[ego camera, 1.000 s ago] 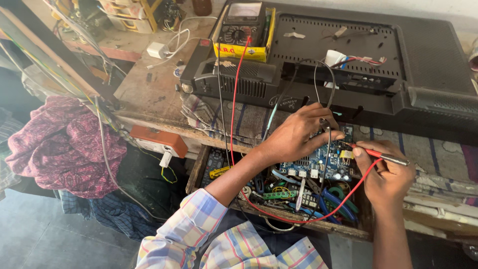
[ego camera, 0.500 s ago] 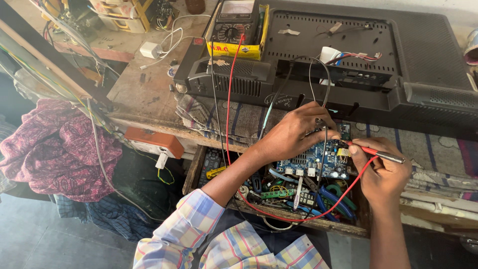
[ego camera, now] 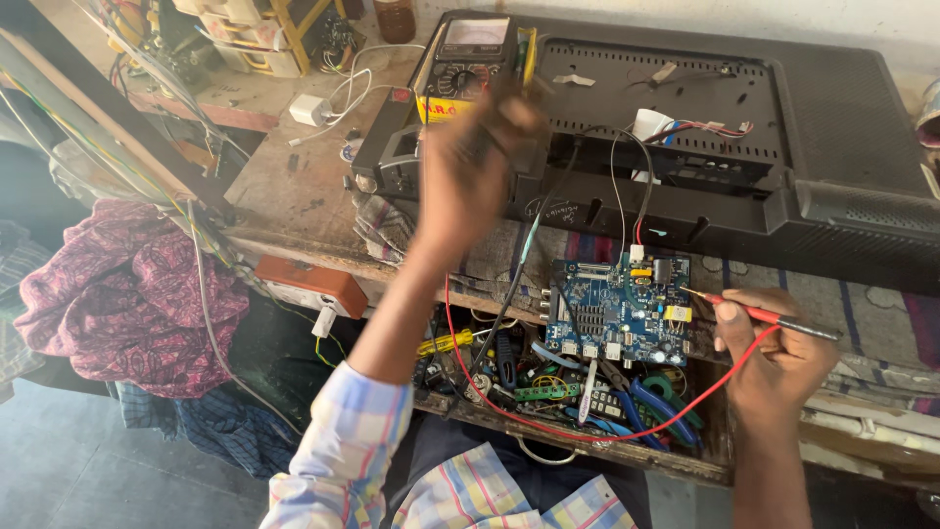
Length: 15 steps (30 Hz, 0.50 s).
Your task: The person sits at a repair bench and tests a television mainboard with multimeter probes, touching the probe tips to various points on the board while adjusting the board and its wires. They reposition the board on the bench and continue probing different components.
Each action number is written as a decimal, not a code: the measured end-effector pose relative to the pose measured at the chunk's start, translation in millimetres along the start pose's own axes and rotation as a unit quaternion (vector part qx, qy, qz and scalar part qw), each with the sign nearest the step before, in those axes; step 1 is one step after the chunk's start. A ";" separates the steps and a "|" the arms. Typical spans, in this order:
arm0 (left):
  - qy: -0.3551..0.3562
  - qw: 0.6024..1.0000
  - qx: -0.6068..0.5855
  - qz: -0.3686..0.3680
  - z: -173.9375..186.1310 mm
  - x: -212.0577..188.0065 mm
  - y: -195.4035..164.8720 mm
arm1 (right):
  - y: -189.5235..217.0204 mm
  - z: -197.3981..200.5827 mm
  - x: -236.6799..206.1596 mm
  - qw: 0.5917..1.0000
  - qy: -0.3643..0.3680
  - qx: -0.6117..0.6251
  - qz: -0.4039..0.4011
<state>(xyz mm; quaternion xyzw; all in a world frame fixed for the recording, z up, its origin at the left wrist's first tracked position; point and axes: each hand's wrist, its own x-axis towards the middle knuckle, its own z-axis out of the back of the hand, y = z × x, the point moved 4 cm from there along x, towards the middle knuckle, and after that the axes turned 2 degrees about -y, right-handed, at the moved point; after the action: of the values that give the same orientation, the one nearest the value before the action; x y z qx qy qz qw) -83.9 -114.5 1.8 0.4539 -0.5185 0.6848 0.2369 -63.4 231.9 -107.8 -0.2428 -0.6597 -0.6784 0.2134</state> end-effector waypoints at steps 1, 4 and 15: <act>-0.046 0.997 0.065 -0.025 17.3 15.6 9.1 | 0.8 -0.5 0.2 1.000 -0.002 -0.010 0.000; -0.088 0.972 0.214 0.036 44.1 48.0 46.8 | 5.3 -3.1 -0.1 1.000 -0.011 -0.029 -0.003; -0.036 0.937 0.337 -0.085 39.8 41.2 134.2 | 3.2 4.0 2.3 0.996 -0.003 -0.087 0.018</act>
<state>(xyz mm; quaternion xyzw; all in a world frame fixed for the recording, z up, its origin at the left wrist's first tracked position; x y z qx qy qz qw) -195.2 -204.3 -26.9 0.5740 -0.2250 0.7798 0.1083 -63.1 235.8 -103.9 -0.2741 -0.5944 -0.7285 0.2021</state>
